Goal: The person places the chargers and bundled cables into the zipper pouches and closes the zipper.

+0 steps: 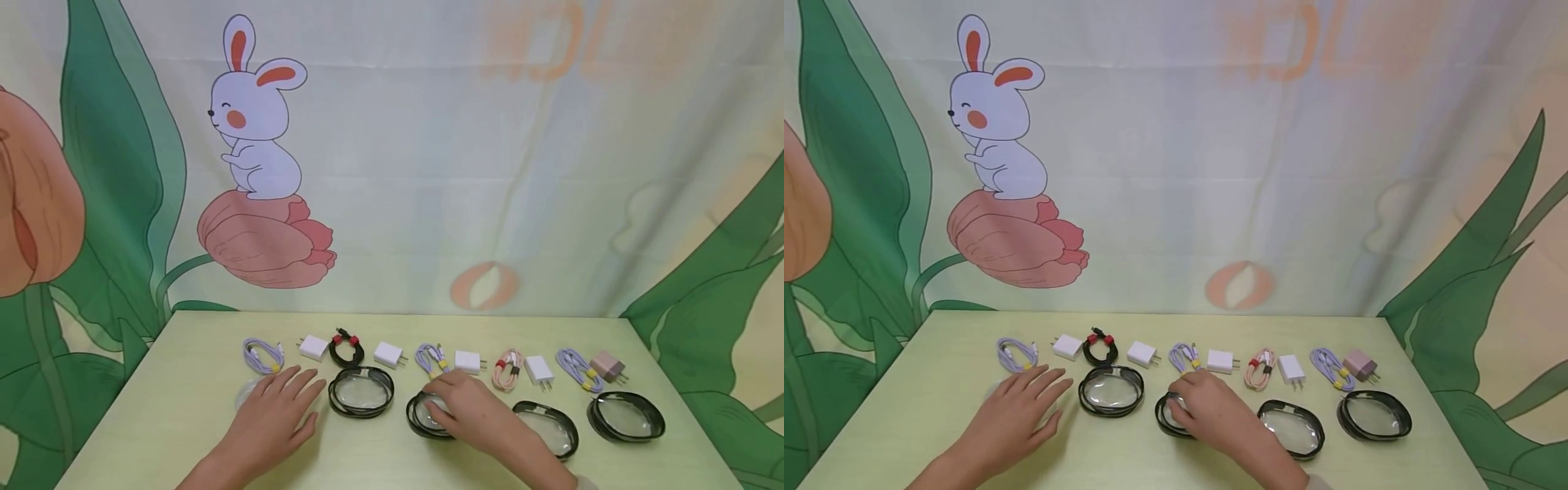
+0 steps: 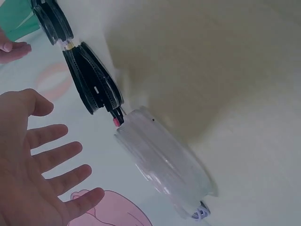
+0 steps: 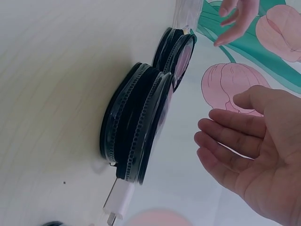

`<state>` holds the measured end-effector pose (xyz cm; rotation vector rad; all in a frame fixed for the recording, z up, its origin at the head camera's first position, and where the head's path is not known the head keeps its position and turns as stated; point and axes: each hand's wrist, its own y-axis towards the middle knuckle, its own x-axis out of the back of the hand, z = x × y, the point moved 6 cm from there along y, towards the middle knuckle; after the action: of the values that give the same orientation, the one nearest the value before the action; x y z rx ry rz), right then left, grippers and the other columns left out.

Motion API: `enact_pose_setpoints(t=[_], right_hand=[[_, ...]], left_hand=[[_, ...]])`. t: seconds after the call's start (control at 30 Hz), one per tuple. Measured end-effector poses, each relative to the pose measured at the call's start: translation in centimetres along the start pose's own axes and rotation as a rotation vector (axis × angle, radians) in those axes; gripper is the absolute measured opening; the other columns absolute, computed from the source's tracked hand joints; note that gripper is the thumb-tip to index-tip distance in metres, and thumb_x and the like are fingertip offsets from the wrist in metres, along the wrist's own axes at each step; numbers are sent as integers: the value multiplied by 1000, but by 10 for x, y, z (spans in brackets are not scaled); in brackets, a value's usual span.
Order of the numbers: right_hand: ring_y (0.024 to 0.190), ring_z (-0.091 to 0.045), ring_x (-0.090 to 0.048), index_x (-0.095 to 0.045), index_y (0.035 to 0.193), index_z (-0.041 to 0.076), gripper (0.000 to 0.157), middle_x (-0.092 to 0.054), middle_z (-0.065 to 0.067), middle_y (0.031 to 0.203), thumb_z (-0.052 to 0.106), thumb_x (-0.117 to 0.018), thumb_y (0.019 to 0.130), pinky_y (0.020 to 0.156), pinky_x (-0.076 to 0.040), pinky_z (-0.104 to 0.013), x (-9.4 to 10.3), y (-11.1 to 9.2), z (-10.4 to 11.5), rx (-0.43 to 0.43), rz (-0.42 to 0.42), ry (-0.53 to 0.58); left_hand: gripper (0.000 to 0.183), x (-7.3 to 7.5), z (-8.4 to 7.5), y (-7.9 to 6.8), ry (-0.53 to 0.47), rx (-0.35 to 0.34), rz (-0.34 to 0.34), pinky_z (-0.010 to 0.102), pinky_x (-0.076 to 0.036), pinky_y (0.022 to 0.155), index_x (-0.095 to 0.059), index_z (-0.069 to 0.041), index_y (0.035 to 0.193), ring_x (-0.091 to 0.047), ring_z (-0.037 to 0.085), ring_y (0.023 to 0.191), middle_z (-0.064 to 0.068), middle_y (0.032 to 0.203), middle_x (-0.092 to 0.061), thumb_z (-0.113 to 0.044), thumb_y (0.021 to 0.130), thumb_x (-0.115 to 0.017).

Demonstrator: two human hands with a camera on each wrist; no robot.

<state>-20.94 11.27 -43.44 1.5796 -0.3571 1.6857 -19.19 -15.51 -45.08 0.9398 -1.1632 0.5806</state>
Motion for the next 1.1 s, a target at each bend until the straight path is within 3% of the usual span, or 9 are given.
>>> enact_pose_setpoints(t=[0.37, 0.77, 1.1], right_hand=[[100, -20, -69, -76, 107, 7, 18, -75, -2, 104, 16, -63, 99, 88, -56, -36, -6, 10, 5, -22, 56, 61], [91, -17, -71, -75, 109, 6, 18, -75, -4, 104, 14, -63, 98, 78, -58, -30, -11, 23, 14, 17, 56, 56], [108, -16, -69, -73, 120, 10, 24, -72, -2, 118, 20, -65, 99, 89, -57, -31, -17, 38, 25, 37, 76, 47]], left_hand=[[43, -8, 3, -10, -52, 43, 57, 52, -46, 103, -65, -11, 131, -56, 32, 126, 10, 136, -62, -27, 92, -70], [41, -11, 13, -17, -50, 77, 85, 52, -44, 105, -65, -11, 130, -56, 32, 127, 11, 135, -62, -25, 92, -70], [42, -11, 17, -16, -33, 107, 139, 55, -43, 105, -64, -11, 131, -55, 33, 128, 11, 136, -62, -27, 93, -70]])
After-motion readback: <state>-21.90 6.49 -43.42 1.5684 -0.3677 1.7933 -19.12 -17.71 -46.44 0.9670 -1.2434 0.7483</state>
